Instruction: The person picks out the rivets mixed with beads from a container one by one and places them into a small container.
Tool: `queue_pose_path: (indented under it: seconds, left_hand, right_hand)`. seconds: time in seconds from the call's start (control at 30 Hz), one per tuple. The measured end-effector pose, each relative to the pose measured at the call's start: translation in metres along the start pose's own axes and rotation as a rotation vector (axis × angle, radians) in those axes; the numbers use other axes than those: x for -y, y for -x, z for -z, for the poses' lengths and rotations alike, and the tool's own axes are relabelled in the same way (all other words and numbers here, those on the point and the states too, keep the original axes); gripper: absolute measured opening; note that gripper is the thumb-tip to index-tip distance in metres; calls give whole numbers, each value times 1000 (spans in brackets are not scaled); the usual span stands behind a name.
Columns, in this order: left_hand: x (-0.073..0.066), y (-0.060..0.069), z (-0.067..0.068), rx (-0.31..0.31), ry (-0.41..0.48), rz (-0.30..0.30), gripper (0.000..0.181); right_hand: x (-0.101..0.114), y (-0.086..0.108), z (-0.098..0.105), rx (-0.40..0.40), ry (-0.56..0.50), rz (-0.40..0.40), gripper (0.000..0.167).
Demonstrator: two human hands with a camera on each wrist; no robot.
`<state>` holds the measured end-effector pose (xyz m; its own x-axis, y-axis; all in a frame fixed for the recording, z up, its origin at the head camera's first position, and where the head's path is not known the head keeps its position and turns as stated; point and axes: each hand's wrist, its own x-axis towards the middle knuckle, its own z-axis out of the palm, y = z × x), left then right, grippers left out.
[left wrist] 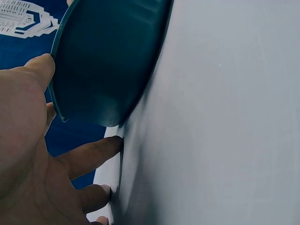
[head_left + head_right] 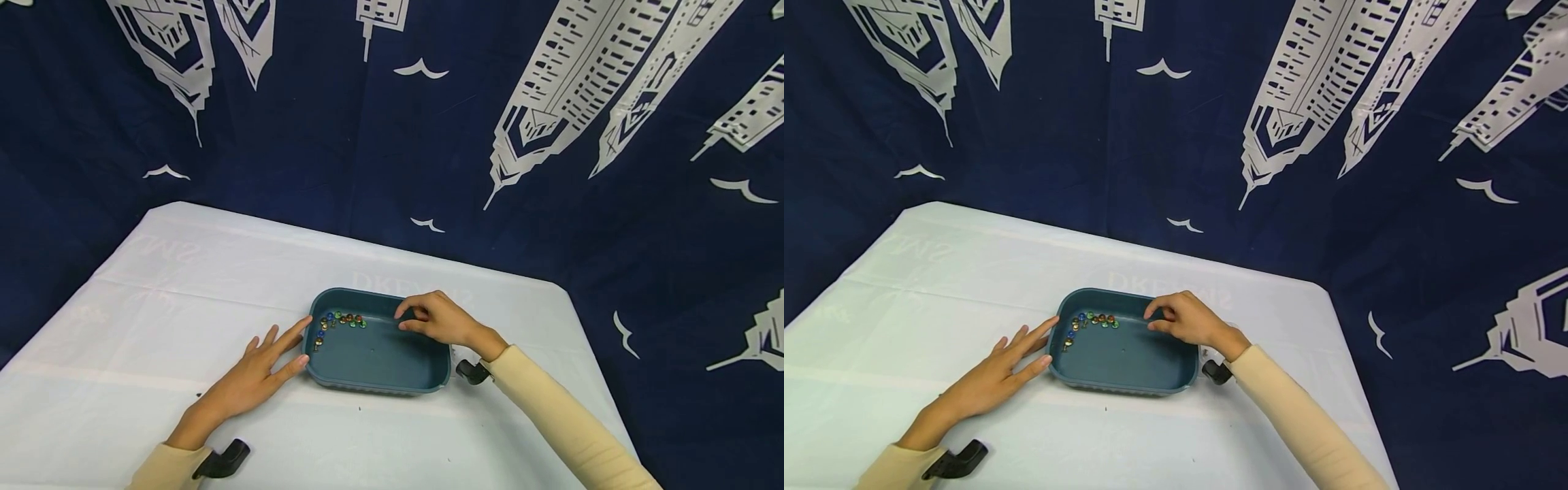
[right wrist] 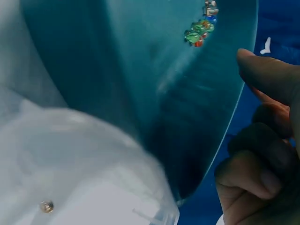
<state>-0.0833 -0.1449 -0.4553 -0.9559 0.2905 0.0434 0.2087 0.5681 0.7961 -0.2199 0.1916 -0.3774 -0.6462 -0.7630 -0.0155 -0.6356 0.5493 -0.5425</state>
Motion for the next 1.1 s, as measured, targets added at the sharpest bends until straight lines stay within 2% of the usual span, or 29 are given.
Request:
queue_pose_path:
  seconds: [0.33, 0.7, 0.9, 1.1]
  left_hand:
    - [0, 1, 1, 0, 0, 0, 64]
    - [-1, 1, 1, -5, -4, -1, 64]
    - [-1, 2, 0, -5, -12, 2, 64]
    - [0, 0, 0, 4, -12, 13, 64]
  right_hand:
    - [6, -17, -5, 36, -15, 45, 21]
    - [20, -38, -9, 97, 46, 76, 18]
    - [26, -54, -18, 105, 73, 94, 16]
    - [34, -68, -30, 131, 110, 78, 16]
